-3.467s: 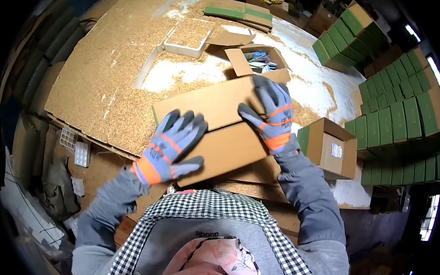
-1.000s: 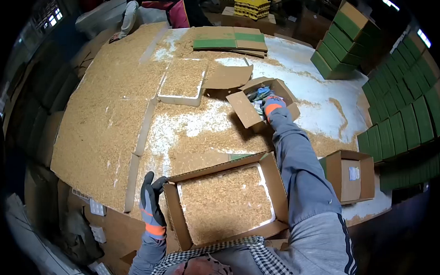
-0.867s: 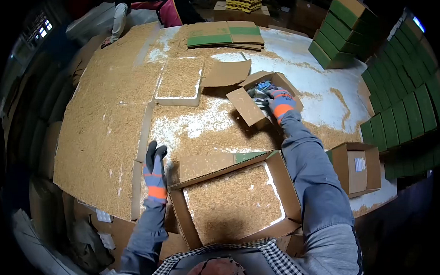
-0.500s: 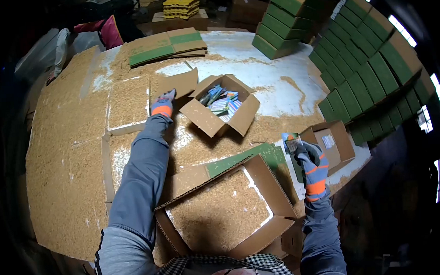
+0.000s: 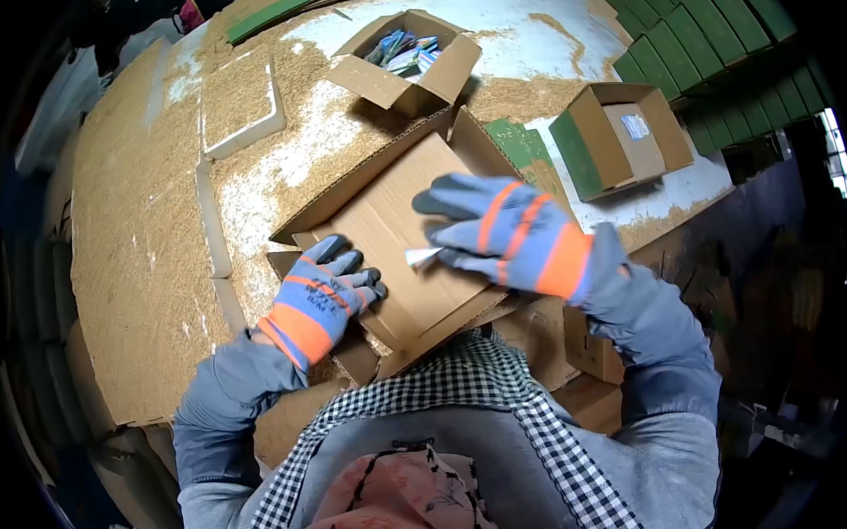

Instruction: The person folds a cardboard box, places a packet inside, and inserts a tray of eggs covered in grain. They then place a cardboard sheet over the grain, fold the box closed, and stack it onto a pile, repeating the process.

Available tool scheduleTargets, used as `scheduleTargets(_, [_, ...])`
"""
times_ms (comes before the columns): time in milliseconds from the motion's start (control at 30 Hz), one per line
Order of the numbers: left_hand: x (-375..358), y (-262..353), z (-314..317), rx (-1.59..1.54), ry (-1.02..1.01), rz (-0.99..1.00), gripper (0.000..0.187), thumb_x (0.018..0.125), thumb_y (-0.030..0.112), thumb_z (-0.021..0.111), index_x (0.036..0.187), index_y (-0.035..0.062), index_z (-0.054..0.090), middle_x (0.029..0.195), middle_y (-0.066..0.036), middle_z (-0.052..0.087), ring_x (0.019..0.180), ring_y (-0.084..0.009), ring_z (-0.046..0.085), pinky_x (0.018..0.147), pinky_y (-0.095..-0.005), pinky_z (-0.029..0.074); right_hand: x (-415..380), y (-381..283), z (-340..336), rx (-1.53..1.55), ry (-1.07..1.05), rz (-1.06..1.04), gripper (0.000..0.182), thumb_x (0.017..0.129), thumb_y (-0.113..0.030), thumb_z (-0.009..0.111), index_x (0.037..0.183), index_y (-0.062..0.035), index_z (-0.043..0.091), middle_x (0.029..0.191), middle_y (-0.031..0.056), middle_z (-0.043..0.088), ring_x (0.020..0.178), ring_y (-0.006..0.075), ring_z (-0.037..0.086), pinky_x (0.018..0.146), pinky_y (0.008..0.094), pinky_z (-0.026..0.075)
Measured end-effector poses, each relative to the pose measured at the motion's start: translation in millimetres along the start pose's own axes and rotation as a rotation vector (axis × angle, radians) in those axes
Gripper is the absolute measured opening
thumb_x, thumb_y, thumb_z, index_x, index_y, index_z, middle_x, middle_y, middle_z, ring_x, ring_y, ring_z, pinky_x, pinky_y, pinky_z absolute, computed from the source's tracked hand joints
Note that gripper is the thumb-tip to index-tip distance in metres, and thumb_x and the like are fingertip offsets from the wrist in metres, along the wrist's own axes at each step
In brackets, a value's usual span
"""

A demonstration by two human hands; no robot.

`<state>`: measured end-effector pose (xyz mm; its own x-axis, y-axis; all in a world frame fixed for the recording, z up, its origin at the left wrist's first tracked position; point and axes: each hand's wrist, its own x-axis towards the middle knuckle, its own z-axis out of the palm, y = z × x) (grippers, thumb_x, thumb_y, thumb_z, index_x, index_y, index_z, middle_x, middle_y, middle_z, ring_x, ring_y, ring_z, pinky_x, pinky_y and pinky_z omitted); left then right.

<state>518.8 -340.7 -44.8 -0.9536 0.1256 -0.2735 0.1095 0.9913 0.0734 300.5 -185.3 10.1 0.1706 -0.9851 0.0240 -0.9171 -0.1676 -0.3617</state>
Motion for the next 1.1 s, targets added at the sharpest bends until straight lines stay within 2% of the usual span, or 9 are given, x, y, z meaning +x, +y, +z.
scheduleTargets(100, [-15,-2,-15,-0.121,0.11,0.177,0.063,0.074,0.016,0.056,0.133,0.0086,0.036,0.133,-0.016,0.041,0.128,-0.0321,0.034,0.108,-0.0473,0.018,9,-4,50,-0.038,-0.372,0.17,0.053,0.082,-0.04,0.058,0.125,-0.0111,0.048,0.131,0.0204,0.042,0.123,0.0385,0.038,0.099,0.0404,0.035])
scheduleTargets(167, [-38,8,-21,-0.658,0.707,0.143,0.066,0.076,0.015,0.056,0.136,0.0071,0.031,0.136,-0.019,0.036,0.13,-0.0315,0.031,0.108,-0.0454,0.018,13,-6,17,-0.018,-0.469,0.219,0.058,0.083,-0.047,0.053,0.126,-0.0084,0.047,0.132,0.0199,0.042,0.122,0.0386,0.038,0.099,0.0406,0.035])
scheduleTargets(300, [-37,52,76,-1.409,1.773,-0.629,0.053,0.088,0.003,0.043,0.138,0.0046,0.027,0.134,-0.02,0.038,0.125,-0.0278,0.038,0.104,-0.0392,0.03,-23,49,-29,1.031,0.275,0.304,0.064,0.09,-0.053,0.038,0.129,-0.0017,0.042,0.126,0.0162,0.049,0.113,0.0285,0.051,0.094,0.0383,0.041])
scheduleTargets(367, [-9,72,143,-1.604,1.486,-0.803,0.053,0.091,0.014,0.045,0.14,0.008,0.024,0.135,-0.021,0.035,0.125,-0.0289,0.036,0.105,-0.037,0.029,-42,114,16,1.671,0.434,0.403,0.059,0.094,-0.045,0.036,0.129,0.0013,0.04,0.122,0.016,0.052,0.111,0.0244,0.053,0.093,0.0362,0.042])
scheduleTargets(433, [-8,64,243,-0.584,0.884,-0.768,0.053,0.095,0.019,0.039,0.142,0.0088,0.016,0.138,-0.017,0.03,0.125,-0.0286,0.034,0.103,-0.0348,0.032,-55,108,85,1.958,0.485,0.448,0.053,0.095,-0.039,0.037,0.13,0.0,0.039,0.122,0.0144,0.052,0.109,0.0224,0.054,0.09,0.0328,0.044])
scheduleTargets(500, [-8,76,179,-2.007,1.055,-0.538,0.045,0.093,0.019,0.04,0.135,0.0029,0.032,0.133,-0.016,0.039,0.119,-0.0262,0.043,0.097,-0.0352,0.039,-96,117,138,2.015,0.589,0.359,0.052,0.095,-0.038,0.037,0.13,0.0,0.038,0.122,0.0147,0.052,0.109,0.0224,0.053,0.09,0.0326,0.044])
scheduleTargets(800, [235,102,-51,-1.249,0.841,0.013,0.051,0.091,0.045,0.041,0.124,0.0059,0.044,0.11,-0.008,0.056,0.095,-0.0199,0.055,0.081,-0.0287,0.044,-277,266,-44,1.474,0.941,0.041,0.05,0.094,-0.032,0.04,0.131,0.0002,0.037,0.12,0.0163,0.053,0.109,0.0227,0.053,0.091,0.0315,0.043])
scheduleTargets(900, [373,114,-60,-2.353,0.506,-0.339,0.059,0.089,0.056,0.04,0.12,0.0069,0.049,0.1,-0.005,0.061,0.085,-0.0166,0.059,0.074,-0.0239,0.045,-323,334,-93,1.345,0.981,0.048,0.049,0.094,-0.031,0.04,0.132,0.0002,0.036,0.119,0.0168,0.053,0.109,0.0227,0.052,0.091,0.0311,0.042])
scheduleTargets(1100, [500,161,23,-2.578,0.682,-0.267,0.065,0.09,0.057,0.033,0.13,0.007,0.041,0.109,-0.009,0.056,0.088,-0.0195,0.057,0.075,-0.0327,0.048,-364,438,-33,1.295,0.964,0.367,0.049,0.093,-0.027,0.042,0.133,0.0003,0.035,0.118,0.0179,0.054,0.109,0.0229,0.052,0.091,0.0304,0.041])
